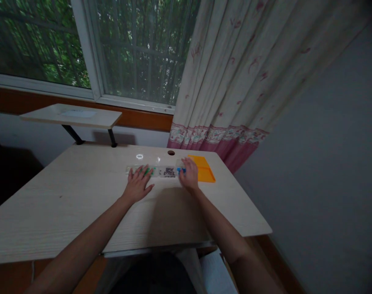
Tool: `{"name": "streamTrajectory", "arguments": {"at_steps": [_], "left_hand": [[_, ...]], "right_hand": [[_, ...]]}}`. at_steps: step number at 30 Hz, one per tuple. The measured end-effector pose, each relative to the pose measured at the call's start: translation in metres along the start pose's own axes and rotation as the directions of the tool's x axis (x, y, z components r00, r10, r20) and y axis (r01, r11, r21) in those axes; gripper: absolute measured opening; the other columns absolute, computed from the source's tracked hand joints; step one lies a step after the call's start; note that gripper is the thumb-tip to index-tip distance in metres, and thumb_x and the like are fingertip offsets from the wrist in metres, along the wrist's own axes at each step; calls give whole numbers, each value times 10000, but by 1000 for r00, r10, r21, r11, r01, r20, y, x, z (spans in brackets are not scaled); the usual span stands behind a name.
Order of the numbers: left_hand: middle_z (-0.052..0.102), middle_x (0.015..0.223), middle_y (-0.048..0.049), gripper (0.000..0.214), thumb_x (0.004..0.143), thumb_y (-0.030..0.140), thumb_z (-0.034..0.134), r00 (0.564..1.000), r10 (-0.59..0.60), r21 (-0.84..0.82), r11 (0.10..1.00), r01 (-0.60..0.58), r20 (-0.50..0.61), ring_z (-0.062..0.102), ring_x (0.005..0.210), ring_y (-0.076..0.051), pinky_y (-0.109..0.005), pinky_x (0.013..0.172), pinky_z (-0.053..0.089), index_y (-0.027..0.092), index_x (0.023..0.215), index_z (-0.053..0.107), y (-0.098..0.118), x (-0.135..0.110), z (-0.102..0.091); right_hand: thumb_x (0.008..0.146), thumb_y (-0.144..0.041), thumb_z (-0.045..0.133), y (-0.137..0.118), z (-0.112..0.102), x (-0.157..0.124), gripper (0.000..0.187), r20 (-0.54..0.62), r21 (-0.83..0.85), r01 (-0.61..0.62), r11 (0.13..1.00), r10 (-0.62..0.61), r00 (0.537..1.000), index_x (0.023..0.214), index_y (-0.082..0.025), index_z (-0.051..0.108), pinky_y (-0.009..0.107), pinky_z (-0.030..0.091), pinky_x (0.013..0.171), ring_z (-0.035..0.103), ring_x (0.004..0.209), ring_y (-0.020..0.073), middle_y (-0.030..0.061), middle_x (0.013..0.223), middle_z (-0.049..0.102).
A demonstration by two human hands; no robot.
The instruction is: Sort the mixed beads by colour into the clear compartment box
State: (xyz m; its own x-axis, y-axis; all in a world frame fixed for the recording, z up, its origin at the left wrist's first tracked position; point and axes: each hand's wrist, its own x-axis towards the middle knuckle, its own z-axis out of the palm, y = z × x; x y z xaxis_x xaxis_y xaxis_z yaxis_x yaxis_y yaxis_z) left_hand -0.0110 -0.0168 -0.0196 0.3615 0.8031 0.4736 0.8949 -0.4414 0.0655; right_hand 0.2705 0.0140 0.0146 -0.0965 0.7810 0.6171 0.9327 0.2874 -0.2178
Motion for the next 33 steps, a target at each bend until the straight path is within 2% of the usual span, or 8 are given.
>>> {"name": "streamTrajectory", "arguments": {"at_steps": [3, 7, 10, 14, 21, 29, 31, 33], "left_hand": [[280, 1598, -83, 630, 922, 532, 472, 1000, -9, 10, 1000, 9, 21, 257, 1459, -336, -607, 1187, 75, 283, 1493, 377, 1, 0, -2], [279, 1599, -85, 601, 924, 524, 474, 999, -13, 12, 1000, 12, 40, 266, 1455, -335, -610, 1184, 95, 288, 1474, 411, 2, 0, -5], [290, 1594, -85, 586, 926, 524, 473, 999, -9, 11, 1000, 8, 41, 275, 1451, -332, -612, 1184, 96, 292, 1462, 429, 2, 0, -4], [295, 1593, -84, 576, 934, 528, 454, 999, -2, 10, 1000, 2, 35, 275, 1454, -321, -603, 1189, 94, 290, 1459, 433, 1, -1, -3], [311, 1585, -87, 582, 927, 527, 460, 999, -10, 4, 1000, 10, 43, 297, 1446, -319, -601, 1190, 92, 291, 1459, 432, 1, 0, -1], [353, 1565, -89, 595, 929, 528, 451, 999, -13, 0, 1000, 13, 42, 299, 1444, -317, -605, 1189, 70, 288, 1472, 411, -2, -1, 4], [355, 1564, -93, 600, 930, 533, 445, 999, -12, -3, 1000, 13, 47, 303, 1441, -322, -612, 1185, 79, 285, 1475, 407, -3, -1, 6], [361, 1560, -95, 603, 930, 534, 447, 999, -11, -3, 1000, 11, 43, 306, 1439, -323, -613, 1183, 83, 279, 1475, 409, -3, -1, 6]], "right_hand": [[884, -185, 439, 27, -13, 38, 575, 17, -85, -54, 995, 56, 998, 1454, -118, 408, 462, 235, 1174, 334, 1412, 262, 149, 1497, 437], [893, -184, 464, 47, -19, 56, 523, 237, -177, 33, 984, 10, 971, 1414, -133, 462, 540, 191, 1167, 378, 1387, 282, 161, 1447, 505], [895, -178, 471, 47, -21, 38, 501, 273, -164, 119, 979, -71, 959, 1395, -153, 483, 546, 117, 1187, 367, 1404, 260, 138, 1447, 516], [926, -245, 470, 42, -22, -4, 522, 214, -153, 109, 982, -74, 974, 1439, -159, 429, 541, 120, 1191, 375, 1408, 254, 145, 1500, 454], [986, -319, 416, 42, -18, -53, 450, 305, -119, 111, 987, -70, 950, 1416, -197, 464, 586, 171, 1169, 422, 1389, 249, 147, 1505, 446], [962, -266, 457, 33, -19, -47, 425, 385, -158, 102, 982, -33, 922, 1370, -171, 527, 602, 189, 1157, 481, 1342, 269, 162, 1462, 496], [939, -277, 495, 40, -24, -34, 385, 401, -123, 67, 990, -12, 916, 1303, -206, 595, 552, 271, 1139, 535, 1281, 255, 124, 1396, 576], [929, -273, 489, 55, -31, -16, 344, 350, -51, -3, 999, 21, 936, 1222, -215, 659, 434, 377, 1087, 591, 1192, 222, 90, 1284, 663]]}}
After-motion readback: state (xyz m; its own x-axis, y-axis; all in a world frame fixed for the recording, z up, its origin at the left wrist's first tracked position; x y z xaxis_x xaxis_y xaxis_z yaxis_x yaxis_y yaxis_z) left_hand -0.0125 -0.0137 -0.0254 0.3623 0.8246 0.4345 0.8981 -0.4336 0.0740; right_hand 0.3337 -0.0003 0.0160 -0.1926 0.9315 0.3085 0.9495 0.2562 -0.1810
